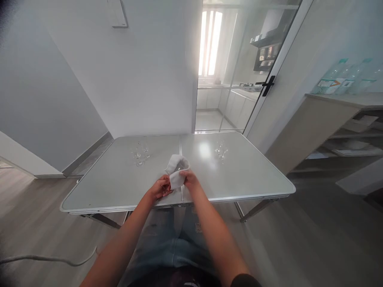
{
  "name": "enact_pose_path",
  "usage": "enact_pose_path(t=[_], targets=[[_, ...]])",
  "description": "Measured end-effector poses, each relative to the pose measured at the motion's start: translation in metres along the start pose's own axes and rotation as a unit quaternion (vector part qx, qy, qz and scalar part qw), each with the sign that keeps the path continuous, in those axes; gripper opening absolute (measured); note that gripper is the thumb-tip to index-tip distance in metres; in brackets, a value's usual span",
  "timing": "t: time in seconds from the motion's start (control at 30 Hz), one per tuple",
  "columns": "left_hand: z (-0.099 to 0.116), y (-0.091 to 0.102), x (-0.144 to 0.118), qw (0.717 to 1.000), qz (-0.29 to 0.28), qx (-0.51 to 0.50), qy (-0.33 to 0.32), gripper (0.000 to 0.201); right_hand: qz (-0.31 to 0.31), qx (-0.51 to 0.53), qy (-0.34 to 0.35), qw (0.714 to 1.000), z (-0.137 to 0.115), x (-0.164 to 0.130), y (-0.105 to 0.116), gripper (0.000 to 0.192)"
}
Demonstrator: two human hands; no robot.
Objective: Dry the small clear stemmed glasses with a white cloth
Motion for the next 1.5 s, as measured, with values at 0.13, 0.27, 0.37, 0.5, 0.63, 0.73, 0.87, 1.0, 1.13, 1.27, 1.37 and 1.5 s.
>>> enact_pose_path(t=[0.13, 0.27, 0.37, 0.5, 0.63, 0.73, 0.87, 1.0, 1.13, 1.27, 1.37, 1.5], targets=[[-0.006, 0.005, 0.001, 1.0, -0.023, 0.01, 0.019, 0.048, -0.038, 0.032, -0.022, 0.999, 0.008, -0.006, -0.005, 0.054], [-0.006, 0.013, 0.01, 0.976, 0.139, 0.143, -0.086, 0.036, 0.037, 0.029, 0.036, 0.998, -0.005, 0.001, -0.028, 0.037], [0.003, 0.012, 0.01, 0.889, 0.27, 0.329, -0.169, 0.027, 0.203, 0.01, 0.089, 0.975, -0.013, 0.003, -0.04, 0.04], [0.008, 0.005, 0.008, 0.825, 0.307, 0.424, -0.214, 0.014, 0.328, -0.03, 0.124, 0.936, -0.018, -0.002, -0.042, 0.044], [0.001, 0.005, 0.011, 0.905, 0.242, 0.314, -0.152, 0.028, 0.189, -0.02, 0.088, 0.978, -0.022, 0.002, -0.039, 0.04], [-0.005, 0.002, 0.012, 0.974, 0.149, 0.152, -0.084, 0.034, 0.062, -0.014, 0.035, 0.997, -0.022, 0.005, -0.031, 0.037], [-0.001, -0.002, 0.008, 0.998, 0.042, 0.014, -0.051, 0.037, -0.003, -0.007, -0.023, 1.0, -0.014, 0.003, -0.018, 0.046], [-0.001, 0.0, 0.007, 0.997, 0.042, 0.009, -0.058, 0.035, -0.025, 0.009, -0.036, 0.999, -0.005, 0.001, -0.02, 0.051], [0.0, 0.01, 0.009, 0.952, 0.22, 0.154, -0.147, 0.021, 0.013, -0.004, 0.018, 1.0, -0.003, 0.005, -0.038, 0.044], [0.0, 0.013, 0.007, 0.846, 0.358, 0.343, -0.197, 0.016, 0.189, -0.047, 0.095, 0.976, 0.001, 0.004, -0.048, 0.047], [-0.003, 0.011, 0.007, 0.81, 0.363, 0.419, -0.193, 0.02, 0.266, -0.107, 0.145, 0.947, -0.004, 0.0, -0.047, 0.048], [-0.001, 0.008, 0.007, 0.81, 0.347, 0.434, -0.19, 0.023, 0.254, -0.145, 0.189, 0.937, -0.021, -0.002, -0.04, 0.046]])
Point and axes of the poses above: each hand's wrist, its own x-axis towards the middle knuckle, its own y-axis out of the back of the hand, z = x × y, the point moved 4 cm from there along x, towards the middle knuckle, and after that the axes turned 1 degree about z, right-handed, at the moved point
